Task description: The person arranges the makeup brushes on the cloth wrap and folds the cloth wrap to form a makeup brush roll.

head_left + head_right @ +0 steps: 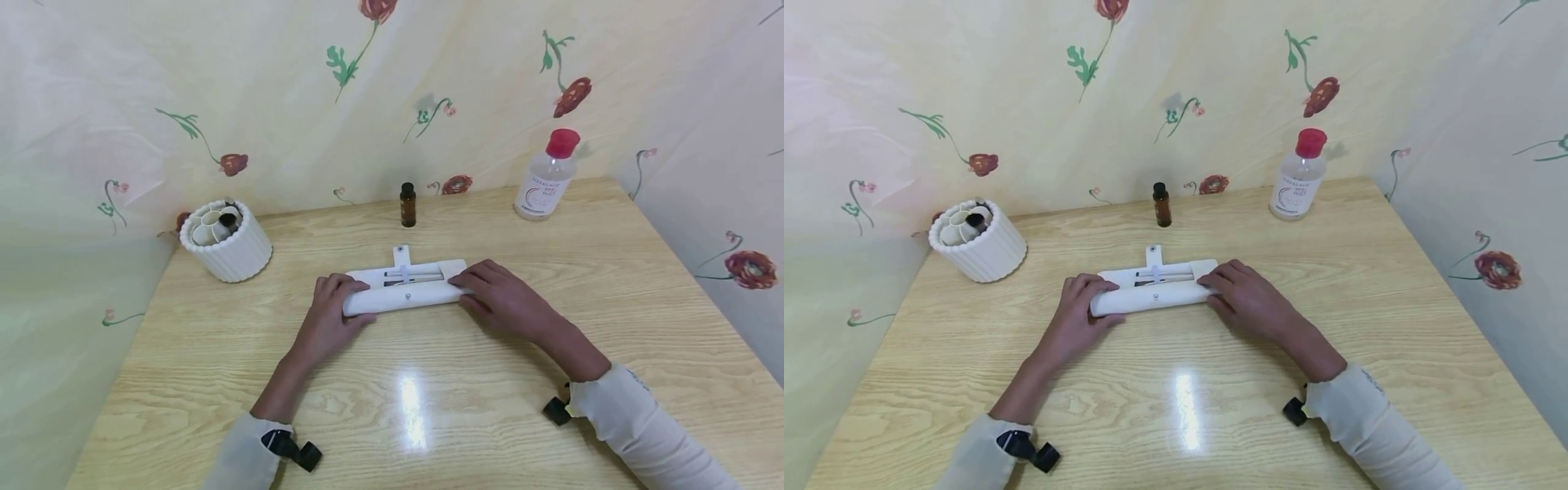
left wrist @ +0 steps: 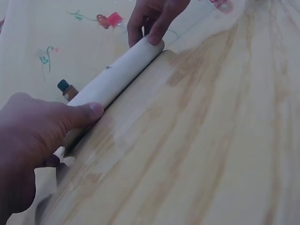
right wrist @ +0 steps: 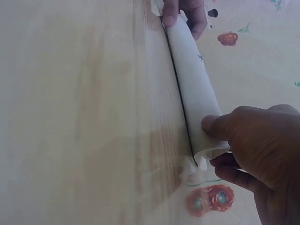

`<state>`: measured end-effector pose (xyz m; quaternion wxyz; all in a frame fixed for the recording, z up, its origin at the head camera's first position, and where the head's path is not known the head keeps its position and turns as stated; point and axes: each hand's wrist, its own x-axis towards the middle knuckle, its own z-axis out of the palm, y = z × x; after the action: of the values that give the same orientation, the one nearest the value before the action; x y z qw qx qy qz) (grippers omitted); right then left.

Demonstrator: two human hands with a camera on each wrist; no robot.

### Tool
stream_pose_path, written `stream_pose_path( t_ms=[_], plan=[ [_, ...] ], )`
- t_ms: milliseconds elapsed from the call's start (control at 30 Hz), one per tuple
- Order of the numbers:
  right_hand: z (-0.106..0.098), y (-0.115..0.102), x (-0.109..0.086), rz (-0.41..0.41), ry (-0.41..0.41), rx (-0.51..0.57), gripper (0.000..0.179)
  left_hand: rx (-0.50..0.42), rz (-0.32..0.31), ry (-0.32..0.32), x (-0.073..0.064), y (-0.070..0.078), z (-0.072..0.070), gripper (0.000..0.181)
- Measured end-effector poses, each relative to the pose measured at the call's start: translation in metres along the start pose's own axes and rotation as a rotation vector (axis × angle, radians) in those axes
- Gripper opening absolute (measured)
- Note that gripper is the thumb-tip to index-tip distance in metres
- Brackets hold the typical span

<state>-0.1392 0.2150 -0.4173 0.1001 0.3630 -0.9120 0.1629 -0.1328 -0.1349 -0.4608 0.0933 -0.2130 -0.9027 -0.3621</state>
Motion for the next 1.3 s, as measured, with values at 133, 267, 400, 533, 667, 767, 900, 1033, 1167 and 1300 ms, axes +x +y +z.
stream_pose_path(
  t_ms=[133,267,400,533,667,767,900,1033,1167,1300],
  plan=[
    [0.001,0.000,0.001,-0.026,0.018,-0.025,0.037,0.011,0.056,0.018,-0.001,-0.003,0.001,0.050],
    [0.001,0.000,0.003,-0.055,0.050,-0.053,0.037,0.037,0.123,0.049,0.001,-0.005,0.002,0.042],
    [0.001,0.000,0.007,-0.074,0.052,-0.083,0.038,0.062,0.155,0.071,0.003,-0.008,0.004,0.037],
    [0.002,0.002,0.012,-0.070,0.016,-0.121,0.040,0.076,0.175,0.094,0.004,-0.010,0.006,0.036],
    [0.003,0.006,0.017,-0.033,-0.025,-0.098,0.040,0.097,0.179,0.107,0.007,-0.010,0.007,0.036],
    [0.004,0.009,0.019,0.008,-0.054,-0.049,0.039,0.123,0.166,0.115,0.011,-0.009,0.007,0.037],
    [0.004,0.012,0.023,0.047,-0.077,-0.003,0.038,0.145,0.143,0.136,0.018,-0.009,0.007,0.038],
    [0.004,0.012,0.027,0.064,-0.074,0.011,0.035,0.159,0.122,0.142,0.022,-0.010,0.007,0.035],
    [0.004,0.013,0.030,0.082,-0.084,-0.014,0.035,0.157,0.117,0.145,0.024,-0.012,0.008,0.032],
    [0.003,0.013,0.034,0.097,-0.094,-0.038,0.033,0.138,0.112,0.147,0.027,-0.012,0.010,0.030]
  ],
)
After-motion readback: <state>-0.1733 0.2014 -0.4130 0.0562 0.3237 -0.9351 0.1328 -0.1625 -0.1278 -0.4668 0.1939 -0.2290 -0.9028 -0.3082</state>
